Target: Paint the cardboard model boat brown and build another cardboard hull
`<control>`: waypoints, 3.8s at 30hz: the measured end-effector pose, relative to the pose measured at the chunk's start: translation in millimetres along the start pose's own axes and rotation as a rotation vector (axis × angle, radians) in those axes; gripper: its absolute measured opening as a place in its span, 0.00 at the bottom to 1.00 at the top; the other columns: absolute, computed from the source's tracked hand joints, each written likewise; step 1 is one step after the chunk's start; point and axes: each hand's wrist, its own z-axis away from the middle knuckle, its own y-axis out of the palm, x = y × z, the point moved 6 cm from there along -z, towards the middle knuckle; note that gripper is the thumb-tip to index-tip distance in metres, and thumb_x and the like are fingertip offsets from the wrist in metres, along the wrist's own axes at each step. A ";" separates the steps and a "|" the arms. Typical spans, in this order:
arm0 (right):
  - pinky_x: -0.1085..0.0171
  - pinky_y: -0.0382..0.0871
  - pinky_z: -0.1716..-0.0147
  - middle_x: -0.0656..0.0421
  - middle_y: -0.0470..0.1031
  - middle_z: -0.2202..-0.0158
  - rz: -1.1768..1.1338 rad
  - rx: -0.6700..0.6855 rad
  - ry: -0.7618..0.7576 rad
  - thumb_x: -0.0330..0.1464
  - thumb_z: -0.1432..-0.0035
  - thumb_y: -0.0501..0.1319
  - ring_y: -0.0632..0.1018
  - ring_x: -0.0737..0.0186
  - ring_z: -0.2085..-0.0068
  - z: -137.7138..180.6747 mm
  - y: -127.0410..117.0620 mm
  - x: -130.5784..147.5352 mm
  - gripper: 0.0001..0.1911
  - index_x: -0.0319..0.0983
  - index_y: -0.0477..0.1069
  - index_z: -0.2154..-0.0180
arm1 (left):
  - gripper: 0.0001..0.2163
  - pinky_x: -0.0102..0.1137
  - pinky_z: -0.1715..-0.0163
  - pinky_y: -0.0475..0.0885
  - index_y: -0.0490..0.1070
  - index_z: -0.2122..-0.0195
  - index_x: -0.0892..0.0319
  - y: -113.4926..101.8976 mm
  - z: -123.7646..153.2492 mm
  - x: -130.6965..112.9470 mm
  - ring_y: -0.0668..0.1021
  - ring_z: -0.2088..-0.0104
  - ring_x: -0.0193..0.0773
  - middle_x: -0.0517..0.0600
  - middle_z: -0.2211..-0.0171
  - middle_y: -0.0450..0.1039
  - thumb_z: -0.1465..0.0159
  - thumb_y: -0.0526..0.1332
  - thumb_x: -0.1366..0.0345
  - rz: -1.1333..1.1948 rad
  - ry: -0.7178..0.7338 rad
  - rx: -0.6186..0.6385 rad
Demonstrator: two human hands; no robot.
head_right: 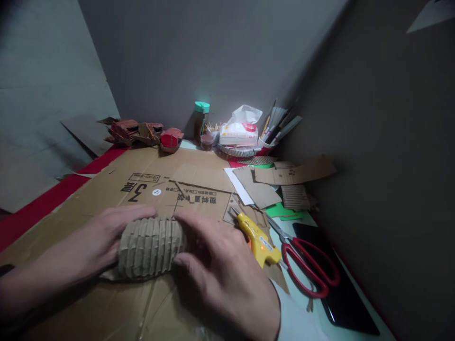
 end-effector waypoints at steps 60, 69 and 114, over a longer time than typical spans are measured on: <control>0.58 0.69 0.54 0.51 0.80 0.55 0.257 -0.143 -0.015 0.33 0.27 0.50 0.77 0.55 0.54 -10.6 -30.2 2.4 0.15 0.36 0.74 0.52 | 0.28 0.39 0.28 0.45 0.47 0.28 0.58 29.3 38.7 -18.2 0.59 0.30 0.41 0.43 0.26 0.47 0.29 0.49 0.75 -0.577 0.550 -0.405; 0.47 0.53 0.32 0.44 0.64 0.32 0.370 0.099 -0.220 0.38 0.26 0.50 0.64 0.46 0.33 0.9 28.4 4.1 0.27 0.27 0.57 0.34 | 0.31 0.36 0.28 0.49 0.48 0.28 0.58 33.6 46.1 -15.4 0.62 0.32 0.39 0.42 0.27 0.50 0.32 0.50 0.79 -0.571 0.556 -0.461; 0.55 0.67 0.49 0.54 0.76 0.52 -0.020 -0.120 -0.015 0.33 0.34 0.62 0.74 0.56 0.50 -8.0 -13.7 1.0 0.13 0.40 0.73 0.49 | 0.26 0.40 0.35 0.62 0.56 0.32 0.61 25.1 51.1 -32.0 0.67 0.34 0.40 0.55 0.36 0.70 0.32 0.53 0.76 -0.629 0.486 -0.518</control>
